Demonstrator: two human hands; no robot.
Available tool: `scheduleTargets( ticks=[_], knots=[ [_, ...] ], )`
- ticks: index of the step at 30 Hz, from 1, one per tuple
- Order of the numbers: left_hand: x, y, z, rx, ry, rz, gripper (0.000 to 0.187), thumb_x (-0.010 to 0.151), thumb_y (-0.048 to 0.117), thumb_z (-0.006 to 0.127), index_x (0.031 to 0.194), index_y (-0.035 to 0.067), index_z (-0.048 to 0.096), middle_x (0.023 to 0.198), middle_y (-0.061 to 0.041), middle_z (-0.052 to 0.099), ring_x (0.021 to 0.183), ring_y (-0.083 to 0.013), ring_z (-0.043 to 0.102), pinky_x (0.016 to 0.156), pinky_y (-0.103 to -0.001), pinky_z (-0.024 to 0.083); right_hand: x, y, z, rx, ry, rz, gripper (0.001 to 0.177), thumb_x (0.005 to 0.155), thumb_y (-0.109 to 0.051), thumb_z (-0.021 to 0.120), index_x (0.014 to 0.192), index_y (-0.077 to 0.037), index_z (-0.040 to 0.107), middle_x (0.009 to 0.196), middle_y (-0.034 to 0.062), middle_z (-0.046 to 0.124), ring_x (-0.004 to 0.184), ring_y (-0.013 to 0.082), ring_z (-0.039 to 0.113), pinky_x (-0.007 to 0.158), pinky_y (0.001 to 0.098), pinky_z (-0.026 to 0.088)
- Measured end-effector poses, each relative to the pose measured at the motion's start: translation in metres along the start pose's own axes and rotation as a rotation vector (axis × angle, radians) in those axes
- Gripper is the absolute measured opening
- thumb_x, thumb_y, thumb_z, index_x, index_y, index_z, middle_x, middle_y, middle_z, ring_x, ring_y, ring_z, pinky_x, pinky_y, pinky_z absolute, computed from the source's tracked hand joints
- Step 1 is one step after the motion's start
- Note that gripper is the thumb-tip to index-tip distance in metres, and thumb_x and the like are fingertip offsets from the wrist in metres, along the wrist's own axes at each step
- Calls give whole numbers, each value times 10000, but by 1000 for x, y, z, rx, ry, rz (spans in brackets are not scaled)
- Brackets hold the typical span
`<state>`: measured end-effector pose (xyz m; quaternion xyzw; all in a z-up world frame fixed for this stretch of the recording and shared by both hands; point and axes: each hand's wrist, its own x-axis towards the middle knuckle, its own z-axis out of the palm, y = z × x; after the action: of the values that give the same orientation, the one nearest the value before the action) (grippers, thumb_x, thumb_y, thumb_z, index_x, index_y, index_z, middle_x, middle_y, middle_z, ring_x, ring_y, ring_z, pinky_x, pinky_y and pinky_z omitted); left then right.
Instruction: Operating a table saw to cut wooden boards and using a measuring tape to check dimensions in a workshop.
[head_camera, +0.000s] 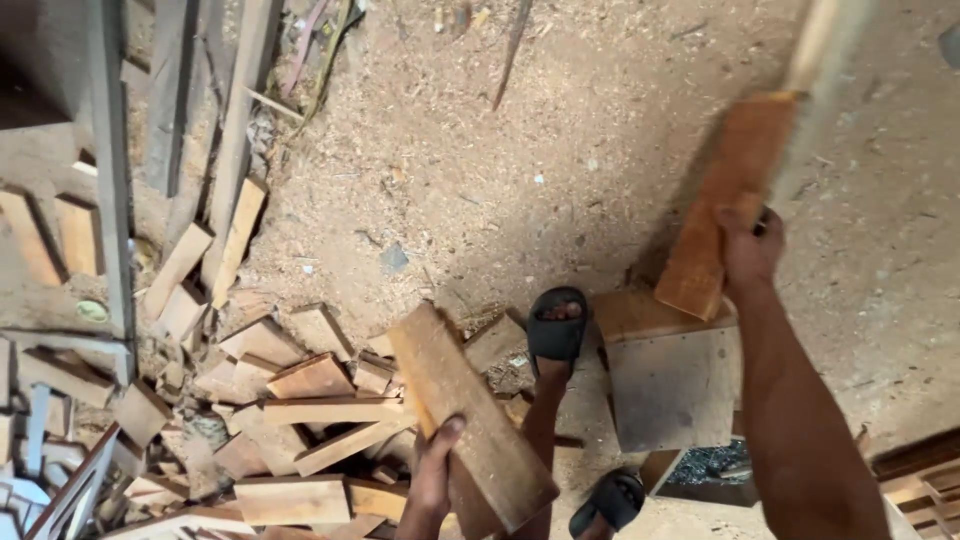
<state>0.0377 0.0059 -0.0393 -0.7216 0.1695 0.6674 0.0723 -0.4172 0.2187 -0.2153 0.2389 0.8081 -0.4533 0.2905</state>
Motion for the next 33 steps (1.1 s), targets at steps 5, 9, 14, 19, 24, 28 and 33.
scheduleTargets(
  ticks=[5, 9, 14, 19, 24, 28, 33],
  knots=[
    [41, 64, 66, 209, -133, 168, 1092, 665, 316, 833, 1526, 15, 233, 1275, -247, 641, 1140, -359, 677, 973, -479, 570, -30, 25, -4, 53, 23, 136, 545, 964, -240, 778, 1389, -25, 512, 1249, 101, 656, 1084, 232, 674, 874, 354, 601],
    [79, 124, 132, 1099, 23, 389, 1415, 599, 446, 976, 1588, 45, 48, 1419, -269, 424, 1232, -382, 533, 1022, -512, 540, -46, 147, 3, 337, -147, -54, 419, 1041, -94, 793, 1356, -33, 524, 1246, 69, 605, 1098, 175, 603, 957, 345, 567],
    [146, 131, 174, 1537, -33, 553, 1392, 592, 465, 942, 1637, 156, 77, 1342, -181, 465, 1252, -382, 478, 1059, -571, 441, -133, 179, 105, 172, -58, -18, 431, 912, -74, 794, 1256, -51, 534, 1146, 62, 592, 1017, 196, 585, 875, 371, 547],
    [188, 98, 164, 1525, -59, 721, 1342, 537, 430, 966, 1591, 200, 167, 1496, -188, 372, 1353, -424, 354, 1085, -579, 344, -138, 193, 58, -364, -148, -170, 464, 956, -206, 780, 1335, -113, 528, 1343, 86, 540, 1241, 256, 572, 1032, 392, 517],
    [185, 83, 155, 1340, -65, 893, 1256, 578, 384, 951, 1587, 148, 241, 1570, -172, 334, 1413, -403, 332, 1138, -560, 327, -89, 173, -81, -574, 537, -295, 737, 1033, -292, 800, 1472, 88, 346, 1366, 247, 397, 1164, 336, 477, 959, 411, 480],
    [192, 53, 137, 1228, -10, 1007, 1082, 702, 354, 915, 1577, 96, 334, 1560, -199, 389, 1424, -399, 390, 1149, -543, 351, -45, 317, -219, -210, 26, 77, 597, 1077, -360, 660, 1273, 153, 426, 1046, 82, 546, 923, 188, 484, 842, 338, 449],
    [144, 23, 102, 883, -7, 862, 818, 798, 271, 794, 1499, 28, 450, 1434, -223, 536, 1314, -398, 537, 1067, -463, 503, -72, 261, -192, -534, -224, 175, 371, 911, -328, 665, 1116, -23, 713, 865, 10, 733, 729, 100, 640, 656, 283, 541]
  ],
)
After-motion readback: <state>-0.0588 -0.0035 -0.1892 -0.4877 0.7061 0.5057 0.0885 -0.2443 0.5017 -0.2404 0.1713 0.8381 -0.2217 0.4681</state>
